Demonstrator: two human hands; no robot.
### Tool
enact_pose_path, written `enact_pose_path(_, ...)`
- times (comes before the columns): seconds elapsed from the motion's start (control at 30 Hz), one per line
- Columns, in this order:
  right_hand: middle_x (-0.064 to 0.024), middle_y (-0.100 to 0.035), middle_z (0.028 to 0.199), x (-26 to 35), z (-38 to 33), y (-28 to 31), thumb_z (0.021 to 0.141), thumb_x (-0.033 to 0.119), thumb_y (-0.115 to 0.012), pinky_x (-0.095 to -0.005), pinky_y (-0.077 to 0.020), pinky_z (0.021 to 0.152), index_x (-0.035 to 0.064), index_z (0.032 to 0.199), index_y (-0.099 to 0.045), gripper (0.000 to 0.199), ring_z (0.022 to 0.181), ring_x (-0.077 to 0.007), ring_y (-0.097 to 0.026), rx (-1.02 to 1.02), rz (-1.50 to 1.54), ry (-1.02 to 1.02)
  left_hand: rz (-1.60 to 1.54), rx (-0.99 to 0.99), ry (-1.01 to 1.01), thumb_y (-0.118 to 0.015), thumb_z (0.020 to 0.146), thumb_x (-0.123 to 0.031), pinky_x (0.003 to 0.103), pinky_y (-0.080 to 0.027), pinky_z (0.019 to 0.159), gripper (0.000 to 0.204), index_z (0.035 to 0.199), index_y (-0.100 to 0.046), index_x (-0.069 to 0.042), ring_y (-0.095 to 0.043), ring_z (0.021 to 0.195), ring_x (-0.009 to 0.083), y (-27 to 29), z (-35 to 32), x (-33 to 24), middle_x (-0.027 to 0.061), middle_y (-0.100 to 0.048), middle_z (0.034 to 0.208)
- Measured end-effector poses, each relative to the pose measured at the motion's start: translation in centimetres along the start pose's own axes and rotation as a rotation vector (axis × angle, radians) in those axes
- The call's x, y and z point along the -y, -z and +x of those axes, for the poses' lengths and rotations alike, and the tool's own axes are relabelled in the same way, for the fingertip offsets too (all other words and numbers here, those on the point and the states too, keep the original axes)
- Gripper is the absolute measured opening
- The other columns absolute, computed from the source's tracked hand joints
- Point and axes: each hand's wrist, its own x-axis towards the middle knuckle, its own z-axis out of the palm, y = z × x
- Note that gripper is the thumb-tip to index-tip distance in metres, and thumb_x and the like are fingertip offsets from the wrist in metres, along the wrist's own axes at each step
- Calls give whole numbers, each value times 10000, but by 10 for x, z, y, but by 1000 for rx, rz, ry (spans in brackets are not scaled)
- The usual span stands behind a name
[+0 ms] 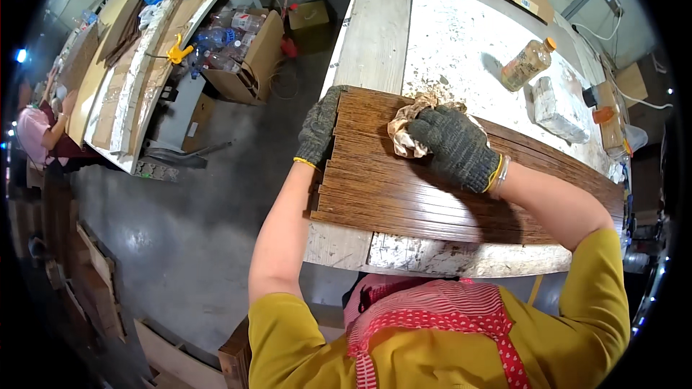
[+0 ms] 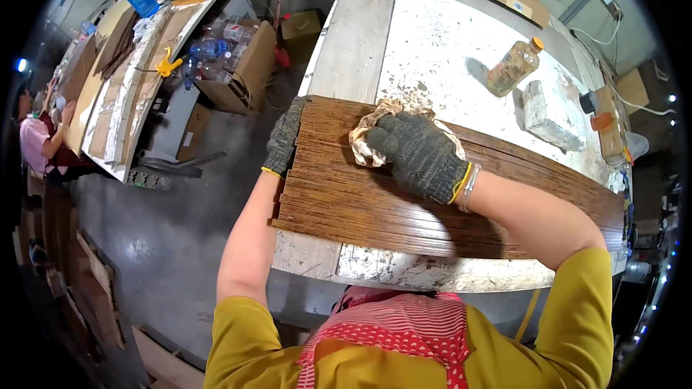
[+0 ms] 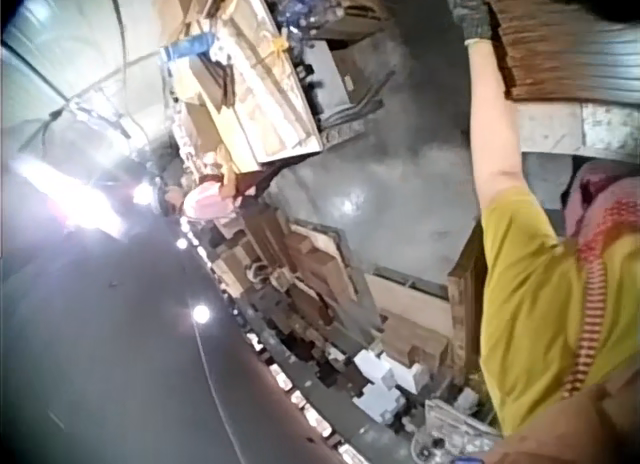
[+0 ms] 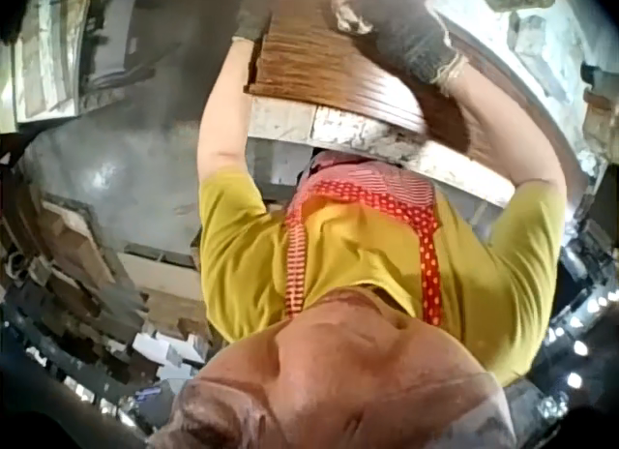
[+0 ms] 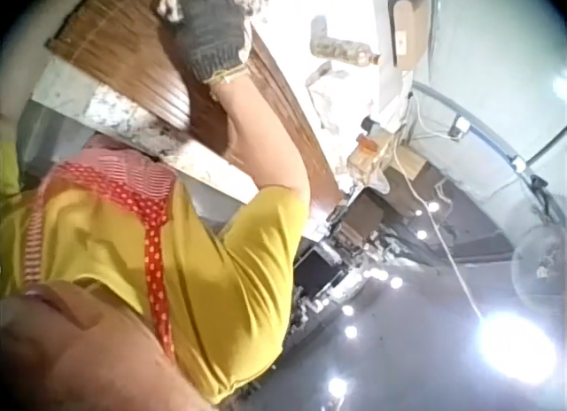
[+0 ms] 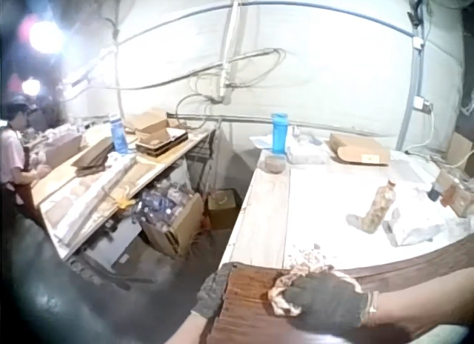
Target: The person applies liquid from a small container onto a wooden panel using a stick applicator, pours liquid from a bottle onto a cloth, and rubs the surfaces of the wooden panel with the cloth.
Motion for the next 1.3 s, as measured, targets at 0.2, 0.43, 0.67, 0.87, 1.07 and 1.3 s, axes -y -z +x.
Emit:
enact_pose_path(0.2, -149, -644, 1041, 3, 32, -34, 802, 117, -646, -417, -507, 847, 60, 1112, -581, 321, 960, -267, -637, -348, 80, 250, -300, 103, 52, -434, 954, -182, 388, -465, 938, 378, 1312, -478, -67, -549, 1153, 328, -3, 26, -3, 175, -541, 1304)
enact_pose_path(0.43, -153, -620, 1043, 12, 17, -18, 775, 107, -649, -427, -502, 839, 92, 1053, -611, 281, 956, -279, -627, -103, 85, 70, -287, 3, 24, -446, 959, -194, 398, -477, 923, 374, 1313, -487, -80, -571, 1105, 328, -18, 19, 9, 187, -570, 1240)
enact_pose_path(0.67, -131, -644, 994, 15, 7, -4, 734, 119, -700, -407, -504, 866, 99, 995, -613, 276, 973, -282, -638, -41, 112, -25, -331, -86, 20, -450, 959, -253, 407, -447, 957, 359, 1272, -524, -92, -558, 1109, 376, -17, 14, 4, 185, -569, 1238)
enact_pose_path(0.87, -128, -645, 987, 15, 27, -13, 750, 135, -687, -431, -504, 814, 98, 966, -642, 224, 913, -288, -640, -155, 103, 38, -518, 89, 112, -441, 967, -228, 396, -483, 904, 348, 1265, -516, -66, -579, 1091, 345, -42, 26, 56, 182, -608, 1180)
enact_pose_path(1.07, -123, -657, 959, 8, 7, -15, 765, 130, -674, -386, -520, 810, 103, 916, -620, 163, 933, -273, -655, -125, 73, -75, -91, -7, -119, -513, 924, -288, 392, -508, 845, 376, 1230, -516, -68, -599, 1028, 314, -25, 17, 33, 165, -595, 1192)
enact_pose_path(1.3, -138, -639, 1027, 22, 27, 3, 820, 96, -570, -368, -511, 847, 118, 1053, -608, 237, 923, -258, -635, -66, 57, 49, -794, 229, 241, -503, 947, -198, 352, -548, 737, 279, 1181, -563, -58, -654, 890, 233, -16, 29, 17, 126, -650, 1057)
